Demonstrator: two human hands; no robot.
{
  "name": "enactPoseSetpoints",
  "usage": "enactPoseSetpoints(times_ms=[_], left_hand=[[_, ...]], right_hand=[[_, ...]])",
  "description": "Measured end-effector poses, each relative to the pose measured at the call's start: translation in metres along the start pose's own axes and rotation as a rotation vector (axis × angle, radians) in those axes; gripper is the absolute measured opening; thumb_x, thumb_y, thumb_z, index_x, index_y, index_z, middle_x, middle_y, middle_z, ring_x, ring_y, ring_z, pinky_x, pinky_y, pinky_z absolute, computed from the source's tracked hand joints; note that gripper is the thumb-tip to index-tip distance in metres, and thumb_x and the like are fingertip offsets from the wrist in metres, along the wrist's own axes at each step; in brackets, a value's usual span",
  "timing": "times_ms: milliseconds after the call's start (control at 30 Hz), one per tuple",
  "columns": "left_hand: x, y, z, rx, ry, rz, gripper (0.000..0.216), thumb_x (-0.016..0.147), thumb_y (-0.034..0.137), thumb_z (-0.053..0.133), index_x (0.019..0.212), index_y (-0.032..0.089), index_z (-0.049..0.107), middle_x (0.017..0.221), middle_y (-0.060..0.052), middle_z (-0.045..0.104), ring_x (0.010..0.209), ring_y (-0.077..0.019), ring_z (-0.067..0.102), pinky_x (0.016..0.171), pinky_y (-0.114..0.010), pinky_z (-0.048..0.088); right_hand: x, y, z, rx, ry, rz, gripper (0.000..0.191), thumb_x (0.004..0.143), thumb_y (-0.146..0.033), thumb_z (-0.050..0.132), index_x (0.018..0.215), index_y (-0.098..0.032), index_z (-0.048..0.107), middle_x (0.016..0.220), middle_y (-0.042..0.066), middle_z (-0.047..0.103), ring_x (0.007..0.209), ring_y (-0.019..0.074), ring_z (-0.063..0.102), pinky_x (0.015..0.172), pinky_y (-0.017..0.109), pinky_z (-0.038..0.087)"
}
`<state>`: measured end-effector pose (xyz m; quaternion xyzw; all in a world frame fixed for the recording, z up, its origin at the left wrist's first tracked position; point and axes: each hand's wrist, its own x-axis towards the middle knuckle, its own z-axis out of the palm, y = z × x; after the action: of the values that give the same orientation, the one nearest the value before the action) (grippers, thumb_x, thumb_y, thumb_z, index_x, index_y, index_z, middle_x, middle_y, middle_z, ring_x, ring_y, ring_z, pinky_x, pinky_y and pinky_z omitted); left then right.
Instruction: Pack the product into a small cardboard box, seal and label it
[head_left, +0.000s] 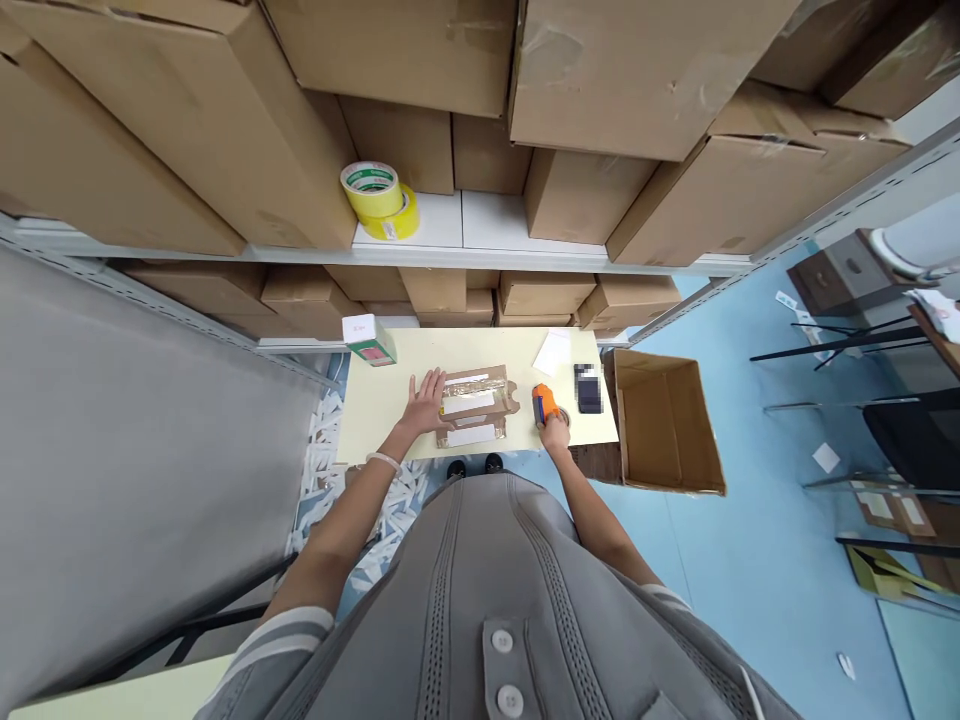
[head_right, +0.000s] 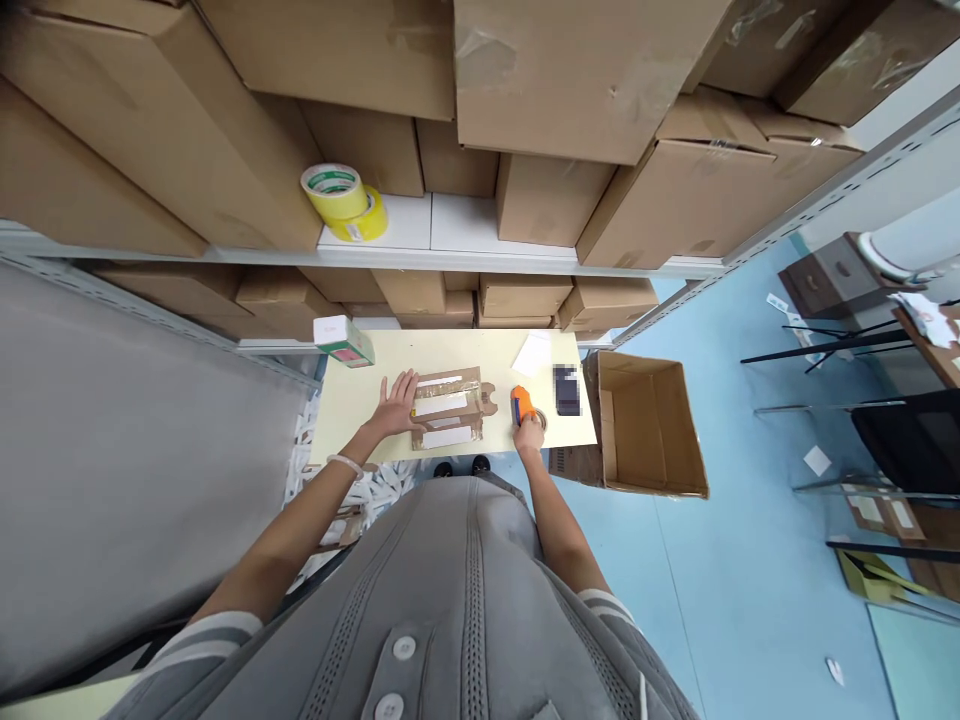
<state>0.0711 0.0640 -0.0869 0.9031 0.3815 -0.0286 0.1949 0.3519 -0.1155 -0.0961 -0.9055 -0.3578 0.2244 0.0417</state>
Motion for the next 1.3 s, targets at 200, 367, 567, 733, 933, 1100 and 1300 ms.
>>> enactPoseSetpoints(times_ms=[200, 367, 567, 733, 933, 1100, 1300], left_hand=[[0.003, 0.015, -0.004, -0.277, 0.134, -0.402, 0.123, 0.072, 0.071, 0.058, 0.155, 0.007, -0.007, 0.161, -0.027, -0.004, 0.150, -0.0381, -0.003, 0.117, -0.061, 0.007], [0.012, 0.039, -0.006, -0.515, 0.214, -0.682, 0.113, 0.077, 0.072, 0.053, 0.154, 0.005, 0.005, 0.157, -0.027, 0.024, 0.144, -0.0389, 0.030, 0.109, -0.048, 0.038], [0.008, 0.054, 0.004, -0.557, 0.247, -0.779, 0.106, 0.073, 0.073, 0.056, 0.152, 0.013, 0.019, 0.146, -0.024, 0.044, 0.129, -0.0422, 0.048, 0.094, -0.052, 0.048], [0.007, 0.053, 0.011, -0.604, 0.281, -0.792, 0.093, 0.081, 0.069, 0.047, 0.152, 0.014, 0.021, 0.147, -0.021, 0.045, 0.126, -0.0405, 0.052, 0.096, -0.051, 0.047], [0.009, 0.051, 0.013, -0.594, 0.298, -0.775, 0.076, 0.091, 0.057, 0.033, 0.153, 0.014, 0.023, 0.149, -0.019, 0.044, 0.129, -0.0381, 0.050, 0.096, -0.051, 0.047], [0.010, 0.050, 0.018, -0.605, 0.294, -0.786, 0.065, 0.096, 0.048, 0.027, 0.153, 0.016, 0.024, 0.146, -0.018, 0.048, 0.124, -0.0363, 0.055, 0.096, -0.051, 0.047], [0.006, 0.039, 0.020, -0.638, 0.300, -0.727, 0.061, 0.100, 0.043, 0.015, 0.153, 0.014, 0.024, 0.139, -0.018, 0.055, 0.117, -0.0310, 0.061, 0.092, -0.046, 0.049]], right_hand=[[0.001, -0.070, -0.020, 0.125, 0.207, -0.167, 0.041, 0.097, -0.038, 0.038, 0.128, -0.012, 0.046, 0.129, 0.019, 0.055, 0.122, 0.0286, 0.050, 0.100, 0.037, 0.038], [0.003, -0.145, -0.016, 0.197, 0.011, -0.153, 0.074, 0.091, -0.062, 0.041, 0.142, -0.010, 0.031, 0.133, 0.024, 0.052, 0.121, 0.0354, 0.052, 0.095, 0.044, 0.042], [-0.005, -0.150, 0.008, 0.097, 0.050, -0.157, 0.085, 0.091, -0.064, 0.042, 0.149, -0.007, 0.017, 0.141, 0.029, 0.043, 0.120, 0.0368, 0.053, 0.090, 0.044, 0.047], [0.001, -0.135, 0.010, 0.071, 0.016, -0.162, 0.062, 0.099, -0.051, 0.032, 0.147, -0.014, 0.021, 0.139, 0.021, 0.049, 0.107, 0.0299, 0.063, 0.085, 0.037, 0.047], [0.008, -0.137, 0.003, 0.075, -0.026, -0.129, 0.041, 0.101, -0.040, 0.030, 0.137, -0.021, 0.034, 0.115, 0.012, 0.066, 0.101, 0.0265, 0.065, 0.082, 0.033, 0.045], [0.006, -0.139, 0.002, 0.064, -0.033, -0.114, 0.038, 0.102, -0.037, 0.026, 0.136, -0.021, 0.037, 0.105, 0.010, 0.068, 0.097, 0.0249, 0.065, 0.081, 0.032, 0.043], [0.006, -0.132, -0.001, 0.161, -0.055, -0.115, 0.043, 0.104, -0.039, 0.016, 0.136, -0.019, 0.036, 0.120, 0.012, 0.064, 0.103, 0.0237, 0.062, 0.083, 0.031, 0.042]])
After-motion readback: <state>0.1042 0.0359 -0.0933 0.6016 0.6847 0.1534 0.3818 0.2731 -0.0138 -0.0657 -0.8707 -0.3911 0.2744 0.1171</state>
